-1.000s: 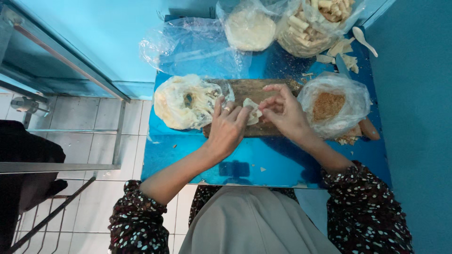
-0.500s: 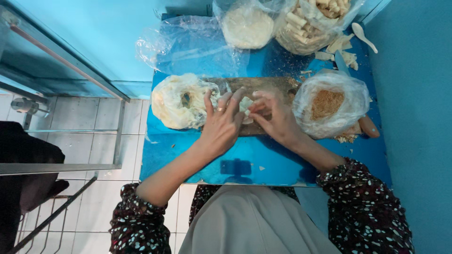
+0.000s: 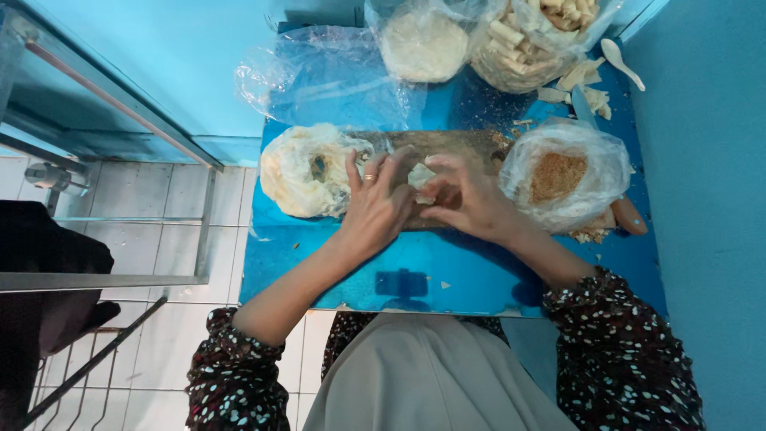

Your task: The person sits at a small blue table and folds thin square dough wrappers around a brown filling, pinching the edges closed by hand and placing the folded pastries into a plastic bag with other finished pieces. Near the end they handle a round dough ball and a bag of already folded pastries.

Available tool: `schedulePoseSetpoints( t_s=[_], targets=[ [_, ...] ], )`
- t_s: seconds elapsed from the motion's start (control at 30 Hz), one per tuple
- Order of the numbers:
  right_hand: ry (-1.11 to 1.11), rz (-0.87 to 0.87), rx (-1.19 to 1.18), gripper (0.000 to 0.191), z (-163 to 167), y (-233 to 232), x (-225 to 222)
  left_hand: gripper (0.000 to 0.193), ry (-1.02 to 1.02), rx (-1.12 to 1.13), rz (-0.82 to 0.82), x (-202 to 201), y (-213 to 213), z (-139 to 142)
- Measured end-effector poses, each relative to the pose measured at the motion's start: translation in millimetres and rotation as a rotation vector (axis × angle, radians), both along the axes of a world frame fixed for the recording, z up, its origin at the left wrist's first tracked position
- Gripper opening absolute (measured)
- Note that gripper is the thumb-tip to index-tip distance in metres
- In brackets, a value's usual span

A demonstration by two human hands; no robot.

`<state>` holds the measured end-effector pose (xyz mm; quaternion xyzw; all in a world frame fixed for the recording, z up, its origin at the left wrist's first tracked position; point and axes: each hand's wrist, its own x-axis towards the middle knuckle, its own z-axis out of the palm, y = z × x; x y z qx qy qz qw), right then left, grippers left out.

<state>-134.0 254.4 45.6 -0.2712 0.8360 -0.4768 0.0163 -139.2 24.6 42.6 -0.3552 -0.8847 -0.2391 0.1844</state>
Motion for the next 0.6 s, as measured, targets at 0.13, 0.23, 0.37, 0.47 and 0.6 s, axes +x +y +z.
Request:
schedulePoseSetpoints(
  t_s=[0.13,0.23,0.37,0.47,0.6],
  targets=[
    [0.006,-0.063,-0.021,0.058,-5.1,-8.5,-4.8,0.015,0.042,-0.003,0.058,1.2,6.9,-0.8],
    [0.138,-0.095,0.035,0.056,-2.2,-9.9,-12.6,0.015,0.066,-0.057,0.088,2.9,10.6,-0.3],
    [-0.024,-0.171,0.080,0.055,8.9,-10.7,-21.6,0.014,0.030,-0.052,0.166,1.3,16.8,1.4],
    [-0.115,-0.198,0.037,0.051,13.0,-15.0,-22.0,0.013,0.008,0.028,0.195,-0.7,18.4,2.9],
    [0.333,-0.184,0.093,0.054,10.4,-18.1,-20.3,0.014,0.044,0.052,0.179,-0.8,14.6,3.5]
  ],
)
